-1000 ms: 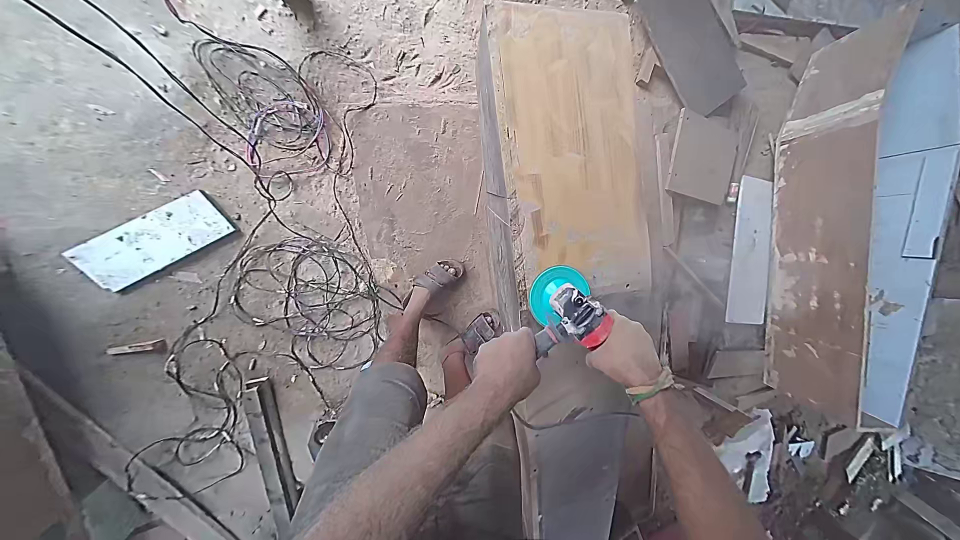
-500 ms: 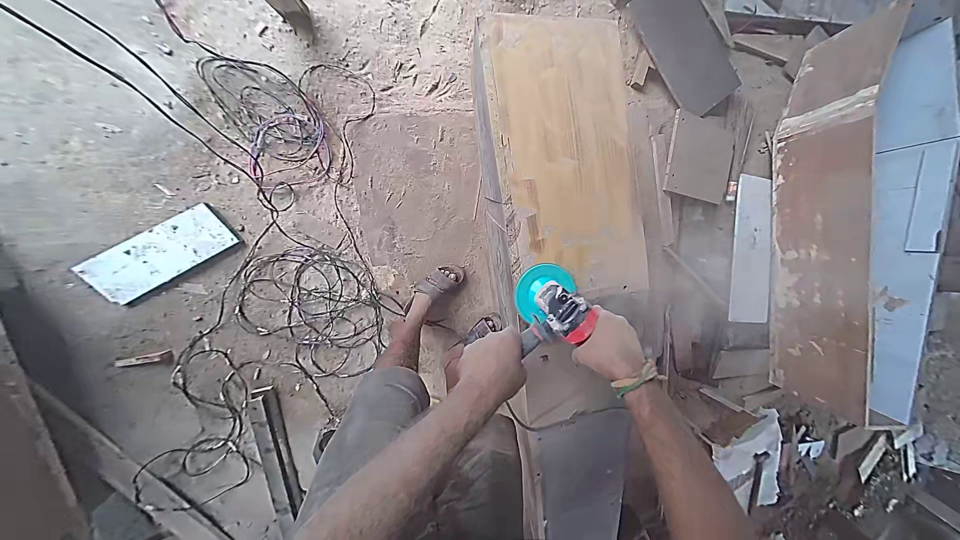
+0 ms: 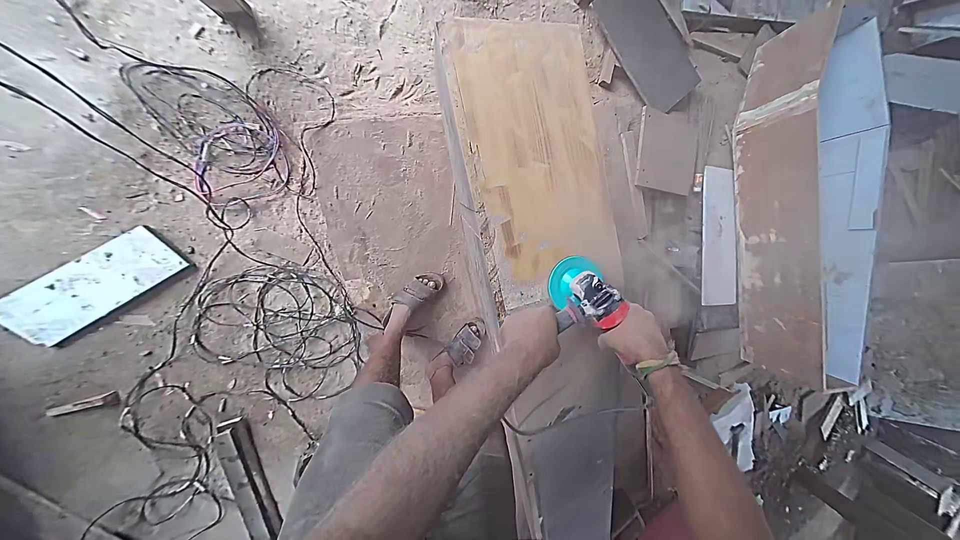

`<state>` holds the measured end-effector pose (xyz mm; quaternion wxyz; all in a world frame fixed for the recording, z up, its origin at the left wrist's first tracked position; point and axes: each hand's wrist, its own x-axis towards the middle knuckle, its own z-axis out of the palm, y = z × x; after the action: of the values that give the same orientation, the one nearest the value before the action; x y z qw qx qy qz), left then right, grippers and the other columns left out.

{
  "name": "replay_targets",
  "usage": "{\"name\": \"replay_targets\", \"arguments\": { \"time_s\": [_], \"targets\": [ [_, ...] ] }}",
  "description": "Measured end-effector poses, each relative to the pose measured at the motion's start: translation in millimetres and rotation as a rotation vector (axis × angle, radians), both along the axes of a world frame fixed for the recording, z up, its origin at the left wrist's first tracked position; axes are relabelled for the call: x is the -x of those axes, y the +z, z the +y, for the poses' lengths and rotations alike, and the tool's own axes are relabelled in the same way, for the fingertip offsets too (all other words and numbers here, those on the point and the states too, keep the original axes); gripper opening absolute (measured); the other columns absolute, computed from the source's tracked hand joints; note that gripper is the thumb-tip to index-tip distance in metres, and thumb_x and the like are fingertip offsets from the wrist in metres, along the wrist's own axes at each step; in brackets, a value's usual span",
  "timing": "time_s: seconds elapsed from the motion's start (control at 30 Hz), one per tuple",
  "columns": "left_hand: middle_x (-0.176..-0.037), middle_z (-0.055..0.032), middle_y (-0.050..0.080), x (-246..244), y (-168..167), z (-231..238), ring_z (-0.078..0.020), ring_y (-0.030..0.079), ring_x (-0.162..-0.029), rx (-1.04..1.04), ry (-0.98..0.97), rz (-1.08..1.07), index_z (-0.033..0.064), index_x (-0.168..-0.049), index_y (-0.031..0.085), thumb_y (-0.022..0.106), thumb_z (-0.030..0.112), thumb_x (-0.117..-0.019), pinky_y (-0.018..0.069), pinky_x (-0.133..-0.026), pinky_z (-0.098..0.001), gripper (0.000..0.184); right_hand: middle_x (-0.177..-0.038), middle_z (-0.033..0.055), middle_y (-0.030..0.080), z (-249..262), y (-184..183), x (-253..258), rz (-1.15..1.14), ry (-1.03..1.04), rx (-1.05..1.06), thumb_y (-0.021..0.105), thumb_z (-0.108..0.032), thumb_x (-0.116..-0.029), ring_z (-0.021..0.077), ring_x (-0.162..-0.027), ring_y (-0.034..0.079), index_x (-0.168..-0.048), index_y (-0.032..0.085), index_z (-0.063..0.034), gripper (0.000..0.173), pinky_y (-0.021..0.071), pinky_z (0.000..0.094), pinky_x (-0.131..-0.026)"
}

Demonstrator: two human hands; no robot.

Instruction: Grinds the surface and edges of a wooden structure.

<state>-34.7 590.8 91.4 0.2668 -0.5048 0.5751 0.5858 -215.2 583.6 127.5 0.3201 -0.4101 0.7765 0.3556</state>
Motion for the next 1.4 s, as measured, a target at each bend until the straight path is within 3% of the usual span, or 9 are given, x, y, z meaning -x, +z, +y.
{"name": "replay_targets", "arguments": {
  "time_s": [0.13, 0.33, 0.43, 0.6, 0.7, 1.0, 1.2, 1.4],
  "targets": [
    [-0.113, -0.0182, 0.071, 32, 3, -31, -0.0383, 0.070, -0.105, 0.047, -0.022, 0.038, 0.0058, -0.111, 0.068, 0.069, 0.022, -0.0875, 0.0563, -0.077, -0.0617, 0.028, -0.112, 0.0199, 0.072, -8, -7, 33, 0.084, -0.129, 0.065, 0.094, -0.025, -0.0572, 0.0361, -0.107, 0.070, -0.118, 0.066, -0.0004, 0.072, 0.0569, 0.0592, -0.091],
    [-0.116, -0.0202, 0.071, 62, 8, -43, -0.0407, 0.068, -0.109, 0.119, -0.015, 0.067, 0.0038, -0.112, 0.070, 0.069, 0.020, -0.0895, 0.0557, -0.081, -0.0629, 0.028, -0.115, 0.0233, 0.070, 4, -12, 62, 0.112, -0.278, 0.153, 0.097, -0.023, -0.0548, 0.0377, -0.109, 0.069, -0.125, 0.062, 0.0027, 0.082, 0.0564, 0.0586, -0.093],
    [-0.113, -0.0187, 0.071, 21, 8, -19, -0.0400, 0.070, -0.105, 0.119, -0.028, 0.027, 0.0063, -0.114, 0.069, 0.069, 0.023, -0.0878, 0.0560, -0.078, -0.0630, 0.031, -0.112, 0.0202, 0.072, 14, -4, 22, 0.048, -0.202, 0.107, 0.094, -0.027, -0.0593, 0.0354, -0.105, 0.071, -0.120, 0.065, 0.0001, 0.072, 0.0578, 0.0585, -0.090],
    [-0.107, -0.0132, 0.074, -82, 8, 46, -0.0360, 0.073, -0.100, 0.036, -0.039, -0.269, 0.0142, -0.114, 0.066, 0.068, 0.030, -0.0868, 0.0581, -0.077, -0.0594, 0.032, -0.115, 0.0155, 0.073, 36, -4, -80, -0.226, 0.070, -0.037, 0.083, -0.035, -0.0697, 0.0331, -0.107, 0.072, -0.126, 0.065, -0.0072, 0.065, 0.0590, 0.0572, -0.089],
    [-0.104, -0.0125, 0.074, -96, 0, 60, -0.0339, 0.074, -0.098, 0.017, -0.016, -0.361, 0.0148, -0.112, 0.066, 0.069, 0.030, -0.0833, 0.0590, -0.075, -0.0567, 0.032, -0.115, 0.0152, 0.072, 31, -5, -97, -0.292, 0.109, -0.092, 0.082, -0.031, -0.0708, 0.0327, -0.108, 0.072, -0.125, 0.062, -0.0063, 0.063, 0.0593, 0.0554, -0.087],
    [-0.108, -0.0145, 0.073, -16, 4, -7, -0.0348, 0.072, -0.102, 0.050, -0.087, -0.222, 0.0104, -0.110, 0.066, 0.068, 0.030, -0.0844, 0.0576, -0.077, -0.0593, 0.032, -0.118, 0.0158, 0.072, -12, -1, -20, -0.140, 0.007, -0.025, 0.085, -0.030, -0.0679, 0.0324, -0.113, 0.070, -0.124, 0.066, -0.0067, 0.064, 0.0580, 0.0568, -0.092],
    [-0.111, -0.0175, 0.072, 50, 8, -38, -0.0375, 0.071, -0.105, 0.077, -0.131, -0.089, 0.0070, -0.112, 0.067, 0.068, 0.026, -0.0871, 0.0566, -0.079, -0.0619, 0.031, -0.114, 0.0182, 0.072, -15, 0, 44, -0.020, -0.164, 0.064, 0.090, -0.025, -0.0630, 0.0346, -0.109, 0.071, -0.119, 0.067, -0.0032, 0.064, 0.0577, 0.0576, -0.091],
    [-0.116, -0.0184, 0.071, 93, 12, -63, -0.0379, 0.069, -0.109, 0.159, -0.173, -0.050, 0.0043, -0.110, 0.068, 0.068, 0.025, -0.0876, 0.0557, -0.080, -0.0621, 0.031, -0.117, 0.0208, 0.070, -19, -3, 81, 0.053, -0.289, 0.103, 0.094, -0.026, -0.0600, 0.0354, -0.110, 0.070, -0.123, 0.063, 0.0005, 0.075, 0.0568, 0.0581, -0.092]
  ]
}}
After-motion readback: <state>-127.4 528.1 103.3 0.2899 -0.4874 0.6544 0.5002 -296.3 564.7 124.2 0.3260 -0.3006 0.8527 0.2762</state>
